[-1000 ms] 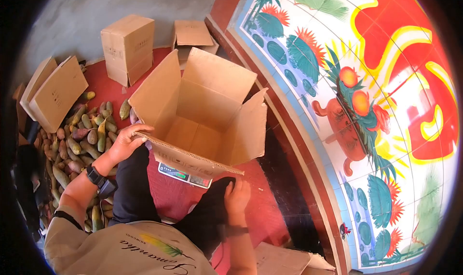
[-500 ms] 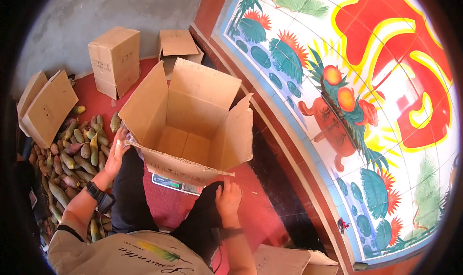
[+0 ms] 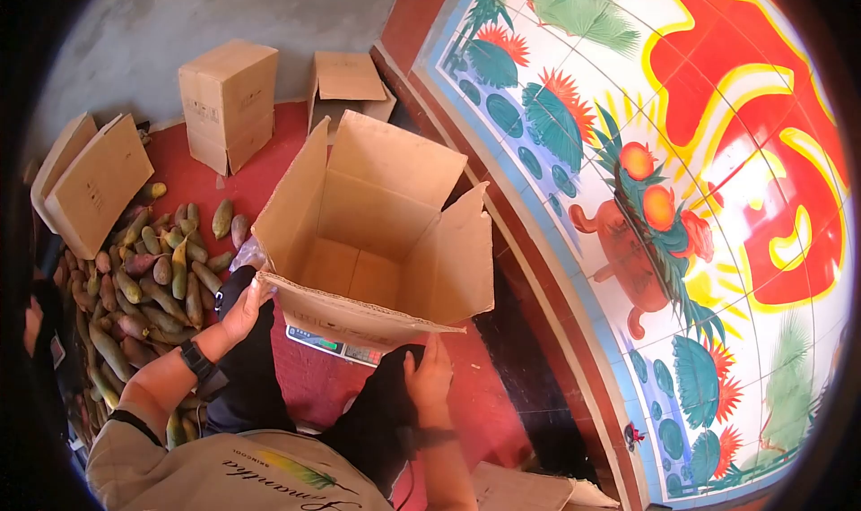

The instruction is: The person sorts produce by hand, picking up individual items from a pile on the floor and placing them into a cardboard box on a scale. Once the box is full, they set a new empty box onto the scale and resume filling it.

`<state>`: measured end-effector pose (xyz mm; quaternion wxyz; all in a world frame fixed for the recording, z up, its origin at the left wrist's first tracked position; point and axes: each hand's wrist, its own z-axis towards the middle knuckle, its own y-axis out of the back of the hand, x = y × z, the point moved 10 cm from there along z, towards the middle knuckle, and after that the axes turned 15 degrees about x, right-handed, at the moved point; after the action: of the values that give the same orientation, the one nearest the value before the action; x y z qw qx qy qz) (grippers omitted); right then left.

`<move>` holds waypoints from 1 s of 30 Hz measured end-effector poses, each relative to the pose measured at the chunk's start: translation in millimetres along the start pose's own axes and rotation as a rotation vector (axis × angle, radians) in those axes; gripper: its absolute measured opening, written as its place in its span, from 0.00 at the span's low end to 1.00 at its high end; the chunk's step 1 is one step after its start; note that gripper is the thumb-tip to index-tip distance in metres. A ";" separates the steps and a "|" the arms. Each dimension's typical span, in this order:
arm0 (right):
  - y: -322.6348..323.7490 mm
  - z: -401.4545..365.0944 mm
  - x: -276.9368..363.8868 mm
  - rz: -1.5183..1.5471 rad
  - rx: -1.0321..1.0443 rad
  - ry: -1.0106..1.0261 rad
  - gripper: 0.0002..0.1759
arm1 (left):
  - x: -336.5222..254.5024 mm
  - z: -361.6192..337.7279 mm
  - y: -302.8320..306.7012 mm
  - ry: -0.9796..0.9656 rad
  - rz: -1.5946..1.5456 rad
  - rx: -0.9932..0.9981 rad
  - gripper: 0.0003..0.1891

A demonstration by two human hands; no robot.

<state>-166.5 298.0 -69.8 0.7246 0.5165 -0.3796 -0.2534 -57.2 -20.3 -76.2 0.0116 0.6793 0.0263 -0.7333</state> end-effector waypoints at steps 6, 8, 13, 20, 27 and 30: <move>6.3 2.7 3.8 0.043 0.003 0.026 0.33 | -8.1 -3.0 -8.1 -0.121 0.224 -0.009 0.37; 7.1 2.0 1.1 0.034 -0.009 0.005 0.33 | -9.8 -4.0 -12.1 -0.130 0.242 0.016 0.35; 3.9 -0.9 -2.6 0.026 0.011 -0.035 0.33 | -19.5 -4.6 -3.6 -0.197 0.259 -0.019 0.33; 14.3 -7.2 3.1 -0.015 -0.061 0.043 0.26 | -15.2 -54.8 72.4 -0.119 0.205 -0.255 0.28; 17.5 -10.9 -3.1 0.068 -0.065 0.042 0.20 | 78.0 -201.0 191.6 0.366 0.509 -0.757 0.18; 23.0 -11.7 4.1 0.012 -0.069 0.063 0.18 | 123.6 -269.7 204.2 0.652 0.476 -0.806 0.17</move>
<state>-155.2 309.2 -49.0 0.7551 0.4965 -0.3506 -0.2457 212.7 -207.2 -224.5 0.4259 0.7996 0.1526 -0.3950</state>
